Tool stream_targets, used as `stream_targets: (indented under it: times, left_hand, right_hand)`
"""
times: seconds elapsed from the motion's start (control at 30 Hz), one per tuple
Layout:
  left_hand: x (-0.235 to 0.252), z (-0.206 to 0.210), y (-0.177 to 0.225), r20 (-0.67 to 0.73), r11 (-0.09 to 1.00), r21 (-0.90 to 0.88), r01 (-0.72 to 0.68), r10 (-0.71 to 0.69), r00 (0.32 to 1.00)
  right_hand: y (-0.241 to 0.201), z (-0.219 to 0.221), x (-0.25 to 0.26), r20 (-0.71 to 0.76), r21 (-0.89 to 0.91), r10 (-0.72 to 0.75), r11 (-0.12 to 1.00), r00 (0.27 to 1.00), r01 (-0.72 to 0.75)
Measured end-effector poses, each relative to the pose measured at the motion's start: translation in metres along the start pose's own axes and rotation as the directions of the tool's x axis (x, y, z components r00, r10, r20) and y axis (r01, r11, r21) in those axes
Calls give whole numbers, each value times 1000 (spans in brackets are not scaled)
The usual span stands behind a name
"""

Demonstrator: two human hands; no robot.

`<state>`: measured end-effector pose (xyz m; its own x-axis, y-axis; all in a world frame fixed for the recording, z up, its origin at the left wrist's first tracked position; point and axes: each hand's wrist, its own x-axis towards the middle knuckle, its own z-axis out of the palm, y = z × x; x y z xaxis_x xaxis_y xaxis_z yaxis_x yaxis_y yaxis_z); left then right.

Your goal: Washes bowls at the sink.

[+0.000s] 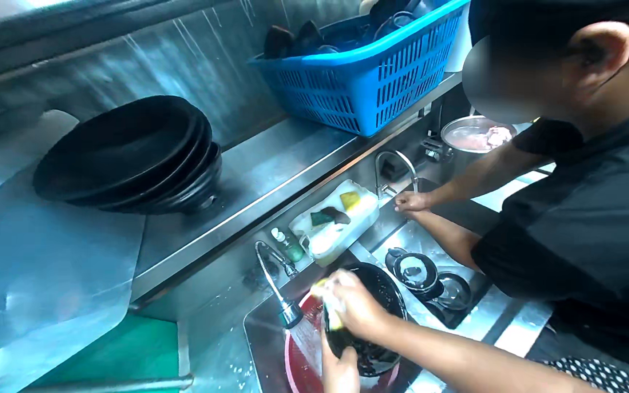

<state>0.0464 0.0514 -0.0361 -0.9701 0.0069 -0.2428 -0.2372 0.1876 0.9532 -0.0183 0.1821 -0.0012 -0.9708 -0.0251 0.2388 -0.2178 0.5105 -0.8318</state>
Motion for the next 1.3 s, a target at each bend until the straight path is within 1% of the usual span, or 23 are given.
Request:
stream_targets:
  times: [0.07,0.1,0.13,0.17,0.2,0.27,0.3,0.33,0.4,0.43,0.47,0.57,0.6,0.7,0.73,0.83,0.87,1.0,1.03,1.13,1.17,1.27,1.3]
  left_hand:
    - [-7,4,-1,-2,999,-41,1,-1,1000]
    - [-8,6,-4,-9,999,-44,-7,7,1000]
    - [-9,7,-7,-18,999,-35,-11,11,1000]
    - [-8,7,-9,-26,999,-31,-8,7,1000]
    - [-7,8,-8,-36,999,-39,-2,1,999]
    - [-5,11,-7,-72,997,-74,-9,3,997]
    - [-6,10,-7,-78,997,-79,-15,8,997]
    - [-7,9,-6,-73,997,-70,-21,16,997]
    - [-8,8,-6,-62,999,-10,-40,40,997]
    - [-8,7,-7,-60,998,25,-49,50,997]
    - [-8,5,-6,-62,998,42,-56,58,996]
    - [-7,4,-2,-97,998,6,-69,69,993]
    - [-8,4,0,-99,998,1,-64,63,993]
    - [-12,3,1,-69,998,27,-62,64,996]
    - [-12,4,-1,-79,996,28,-80,82,993]
    - [-11,6,-3,-109,993,-36,-111,106,988]
    - [-12,6,-2,-115,994,-45,-103,97,989]
    - [-14,7,-4,-92,995,-40,-89,85,992]
    - [-14,7,-6,-93,995,-44,-95,90,992]
    - [-13,6,-9,-127,993,-53,-102,94,987]
    - [-15,5,-8,-129,995,-44,-88,81,988]
    - [-18,6,-4,-110,996,-40,-84,79,991]
    - [-18,7,-6,-107,995,-42,-96,91,990]
  right_hand:
    - [12,-10,20,-122,13,273,962,954,-273]
    - [16,-12,25,-150,20,340,940,928,-341]
    - [15,-11,24,-125,26,353,935,927,-353]
    - [10,-8,18,-66,30,308,951,949,-307]
    - [4,-3,10,-11,38,213,976,977,-212]
    - [-3,6,-1,19,61,40,997,999,-41]
    - [-3,5,0,12,55,52,997,999,-53]
    - [0,-1,7,2,45,144,989,990,-144]
    - [13,-10,23,-55,51,340,940,939,-337]
    - [14,-11,26,-54,58,376,926,925,-373]
    - [11,-7,23,-27,64,350,936,937,-347]
    - [-11,2,7,44,111,138,984,990,-142]
    - [-11,1,8,40,110,141,983,989,-145]
    - [6,-8,27,-23,94,339,937,941,-335]
    - [7,-8,29,-16,97,357,930,934,-354]
    - [-12,-3,16,79,123,262,955,962,-270]
    - [-16,-3,15,88,130,264,953,960,-274]
    - [6,-4,26,-22,199,404,898,915,-392]
    - [5,-3,23,-2,205,385,903,923,-377]
    - [-8,0,8,94,203,221,950,971,-236]
    - [-8,-1,7,93,191,224,952,970,-238]
    - [11,-4,21,-58,216,423,890,904,-403]
    - [15,-3,23,-86,227,450,877,889,-423]
